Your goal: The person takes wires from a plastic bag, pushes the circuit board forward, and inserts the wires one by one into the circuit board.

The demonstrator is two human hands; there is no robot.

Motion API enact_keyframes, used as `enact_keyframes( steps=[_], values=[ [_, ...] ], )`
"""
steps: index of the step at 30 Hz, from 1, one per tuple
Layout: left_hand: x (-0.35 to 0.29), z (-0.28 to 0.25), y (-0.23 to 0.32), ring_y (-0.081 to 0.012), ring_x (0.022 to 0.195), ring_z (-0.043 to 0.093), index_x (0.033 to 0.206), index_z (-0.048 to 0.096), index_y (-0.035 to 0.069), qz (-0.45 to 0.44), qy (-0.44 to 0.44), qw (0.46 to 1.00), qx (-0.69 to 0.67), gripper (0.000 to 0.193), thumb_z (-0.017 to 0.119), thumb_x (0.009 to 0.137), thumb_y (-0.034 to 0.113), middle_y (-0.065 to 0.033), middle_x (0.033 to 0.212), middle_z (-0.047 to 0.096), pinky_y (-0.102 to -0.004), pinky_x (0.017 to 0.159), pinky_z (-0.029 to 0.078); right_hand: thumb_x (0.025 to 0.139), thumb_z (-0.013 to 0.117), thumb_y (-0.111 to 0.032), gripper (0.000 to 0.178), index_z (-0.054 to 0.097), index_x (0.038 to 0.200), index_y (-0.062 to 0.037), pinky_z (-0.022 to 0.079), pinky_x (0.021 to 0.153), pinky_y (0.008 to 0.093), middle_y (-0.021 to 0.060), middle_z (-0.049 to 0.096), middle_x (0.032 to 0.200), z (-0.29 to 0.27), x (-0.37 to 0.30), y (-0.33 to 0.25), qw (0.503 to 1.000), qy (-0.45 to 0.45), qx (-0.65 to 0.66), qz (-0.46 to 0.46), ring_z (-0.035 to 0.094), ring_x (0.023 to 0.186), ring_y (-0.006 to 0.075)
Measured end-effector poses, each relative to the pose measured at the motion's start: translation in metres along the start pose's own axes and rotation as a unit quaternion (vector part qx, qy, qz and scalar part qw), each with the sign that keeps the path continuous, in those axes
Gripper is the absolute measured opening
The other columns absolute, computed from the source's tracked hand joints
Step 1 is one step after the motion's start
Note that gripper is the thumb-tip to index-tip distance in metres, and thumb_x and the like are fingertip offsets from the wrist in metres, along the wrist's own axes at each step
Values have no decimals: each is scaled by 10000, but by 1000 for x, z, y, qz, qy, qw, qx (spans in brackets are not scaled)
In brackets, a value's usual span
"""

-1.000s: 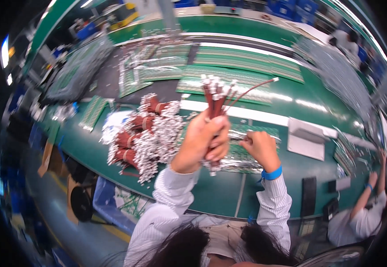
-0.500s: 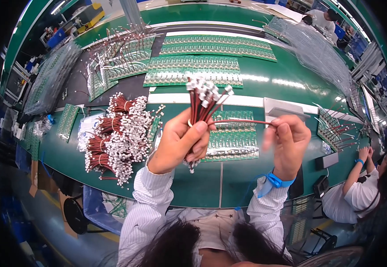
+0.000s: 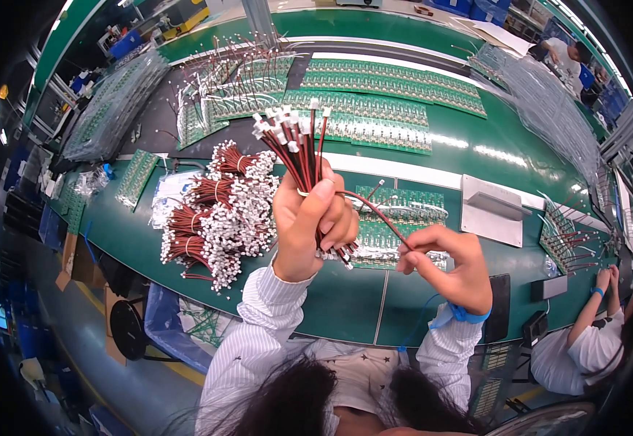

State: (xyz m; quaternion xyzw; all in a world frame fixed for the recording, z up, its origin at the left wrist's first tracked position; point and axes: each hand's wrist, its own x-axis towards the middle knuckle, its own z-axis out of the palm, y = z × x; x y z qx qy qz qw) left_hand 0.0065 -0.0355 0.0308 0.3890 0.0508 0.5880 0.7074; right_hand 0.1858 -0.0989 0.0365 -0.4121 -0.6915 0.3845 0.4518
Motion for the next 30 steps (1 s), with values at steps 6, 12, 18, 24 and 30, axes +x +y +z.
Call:
enact_keyframes(
  steps=[6,12,18,24,30],
  values=[
    [2,4,2,-48,332,280,914,377,12,-142,-63,985,75,128,441,813,58,7,506,334,-208,336,266,740,493,60,79,546,799,62,429,502,229,90,550,624,-11,-15,-13,971,237,15,-28,531,539,126],
    [0,10,4,-50,327,279,957,363,13,-231,-102,963,91,166,439,817,61,6,504,327,-210,334,273,697,514,117,113,569,777,58,418,487,234,117,556,645,-16,-19,-16,915,357,-131,-134,533,550,150],
    [1,6,-2,-59,295,234,896,359,49,-90,-63,993,-47,114,361,858,156,16,456,270,-225,312,238,631,576,96,169,592,779,16,444,538,253,111,599,714,-13,-17,-19,938,215,-237,-132,582,624,196],
    [3,2,-2,-49,298,227,946,395,21,-68,-64,989,-118,187,333,875,183,12,463,300,-220,303,234,644,607,7,115,603,751,-33,439,527,301,76,570,696,7,-6,-5,954,103,-268,-81,560,626,222],
    [2,1,1,-43,302,241,925,417,-4,-69,-52,996,-21,178,373,865,158,-16,466,379,-207,302,235,649,599,24,122,587,767,-3,414,524,304,88,534,685,15,-1,2,947,74,-308,-51,533,613,248]
  ],
)
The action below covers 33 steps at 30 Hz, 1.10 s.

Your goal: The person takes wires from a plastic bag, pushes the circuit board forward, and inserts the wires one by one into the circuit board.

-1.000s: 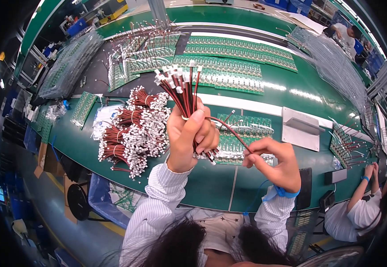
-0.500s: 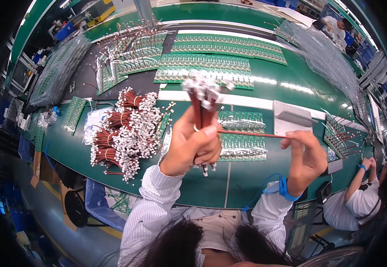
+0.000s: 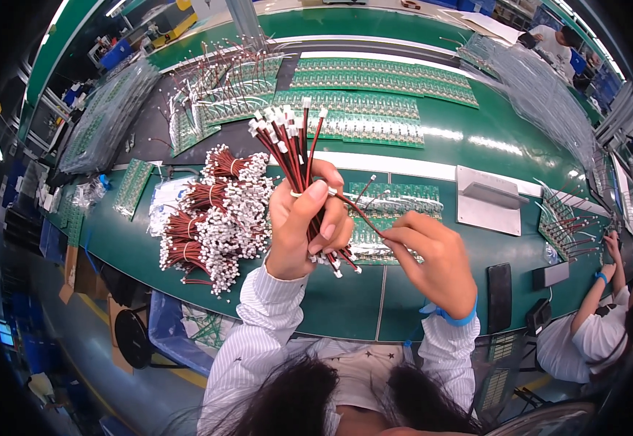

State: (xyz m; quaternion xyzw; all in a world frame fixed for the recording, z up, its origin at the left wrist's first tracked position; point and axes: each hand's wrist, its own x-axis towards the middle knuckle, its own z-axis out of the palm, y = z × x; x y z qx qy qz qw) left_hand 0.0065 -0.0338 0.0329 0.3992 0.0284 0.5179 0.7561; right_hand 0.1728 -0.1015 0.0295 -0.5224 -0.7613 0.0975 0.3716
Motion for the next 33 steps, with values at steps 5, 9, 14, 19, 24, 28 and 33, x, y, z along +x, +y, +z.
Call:
enact_keyframes(
  steps=[5,9,14,19,24,28,33],
  values=[
    [4,1,0,-39,303,254,957,446,-43,-3,17,999,33,234,378,863,160,-33,486,412,-200,306,246,663,582,36,144,568,805,16,409,535,314,104,529,715,0,0,5,1000,4,28,11,531,630,264],
    [2,1,0,-31,307,276,978,471,-70,0,2,998,60,267,383,859,153,-57,530,461,-196,307,264,674,569,44,157,562,830,23,408,538,321,114,526,716,0,0,4,999,-13,40,9,532,632,271],
    [2,-1,-1,-20,312,281,971,487,-74,-1,7,996,86,243,404,851,120,-71,586,500,-188,305,262,681,565,43,175,555,854,19,417,550,317,126,531,702,0,-4,6,998,-43,43,15,538,642,272],
    [4,2,3,-16,326,294,974,501,-60,-54,63,984,155,212,438,840,92,-55,604,507,-179,318,260,714,554,-53,105,531,812,-23,426,550,363,123,538,708,1,-5,8,992,-76,85,51,537,656,309],
    [10,-4,4,-20,326,276,1021,477,-58,-44,93,985,136,239,423,847,96,-62,597,507,-182,324,263,698,568,-19,67,543,756,2,434,523,301,109,569,705,1,8,24,992,-87,86,18,567,600,223],
    [11,-7,10,-20,317,265,1015,474,-63,-21,86,987,133,235,397,853,88,-63,581,498,-177,313,253,695,543,-21,48,538,727,15,444,521,277,104,575,650,20,15,61,985,-32,136,104,572,567,200],
    [10,-10,12,-24,309,256,999,471,-62,-7,89,987,133,226,393,851,90,-64,564,486,-181,307,242,675,533,-8,72,560,731,28,459,544,276,122,583,640,55,15,98,982,-59,124,131,580,561,215]
  ],
)
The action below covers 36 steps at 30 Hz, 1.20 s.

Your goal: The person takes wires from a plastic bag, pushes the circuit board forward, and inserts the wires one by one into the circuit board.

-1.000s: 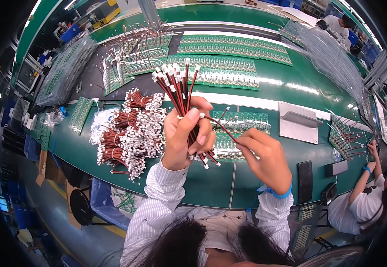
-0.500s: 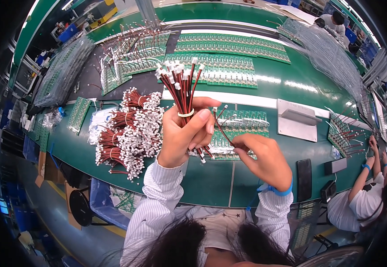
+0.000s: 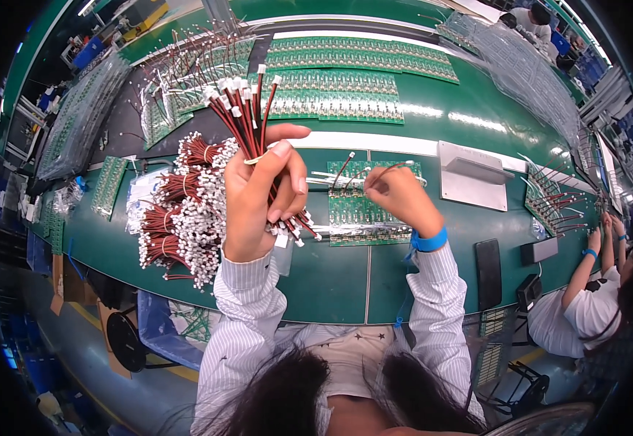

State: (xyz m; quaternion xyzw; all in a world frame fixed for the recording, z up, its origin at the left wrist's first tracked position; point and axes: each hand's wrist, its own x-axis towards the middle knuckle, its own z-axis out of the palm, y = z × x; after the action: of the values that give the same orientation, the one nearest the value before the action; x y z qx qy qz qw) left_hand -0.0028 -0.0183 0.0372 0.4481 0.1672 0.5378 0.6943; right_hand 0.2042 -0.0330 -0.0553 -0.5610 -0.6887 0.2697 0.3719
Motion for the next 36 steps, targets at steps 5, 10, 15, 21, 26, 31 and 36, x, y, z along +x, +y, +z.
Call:
enact_keyframes(
  steps=[5,10,15,21,26,31,36],
  values=[
    [-1,4,3,-28,305,255,965,476,-62,-4,4,1000,-6,214,392,849,96,-69,555,482,-183,304,235,658,571,-36,83,584,700,35,459,608,270,109,602,705,20,4,23,998,-31,-43,-21,585,630,216],
    [-1,3,3,-29,300,253,955,476,-62,-4,0,1000,-8,210,390,848,97,-72,549,479,-184,302,236,655,573,-35,76,588,699,25,455,609,269,104,601,702,24,6,33,999,-21,-37,-15,583,635,215],
    [-1,2,2,-30,297,254,952,475,-61,-3,7,1000,-6,207,391,846,96,-68,546,476,-187,299,239,657,581,-44,68,600,703,3,454,598,271,91,603,705,26,5,28,995,2,-102,4,582,626,204],
    [0,2,3,-31,294,253,944,475,-57,-1,9,1000,-3,200,392,843,95,-61,540,470,-190,296,241,648,594,-41,53,610,695,-23,452,587,290,91,598,719,30,5,36,995,30,-90,-17,575,633,219],
    [-1,1,2,-30,294,251,942,476,-53,-3,14,1000,-1,196,392,843,94,-59,539,470,-187,295,241,629,607,-50,45,608,673,-39,448,595,317,87,595,713,32,4,28,989,52,-134,-30,561,639,249],
    [0,3,1,-29,297,247,946,473,-50,-4,10,1000,0,195,391,845,96,-60,543,471,-185,296,238,627,607,-56,38,606,664,-46,448,600,321,80,595,711,31,3,27,988,63,-134,-31,560,644,250],
    [-1,3,-1,-29,299,244,947,472,-49,-7,9,1000,-5,193,386,846,92,-60,545,472,-185,300,239,627,605,-57,43,609,670,-63,452,598,321,57,600,726,30,1,25,985,55,-159,-34,564,671,245]
  ],
)
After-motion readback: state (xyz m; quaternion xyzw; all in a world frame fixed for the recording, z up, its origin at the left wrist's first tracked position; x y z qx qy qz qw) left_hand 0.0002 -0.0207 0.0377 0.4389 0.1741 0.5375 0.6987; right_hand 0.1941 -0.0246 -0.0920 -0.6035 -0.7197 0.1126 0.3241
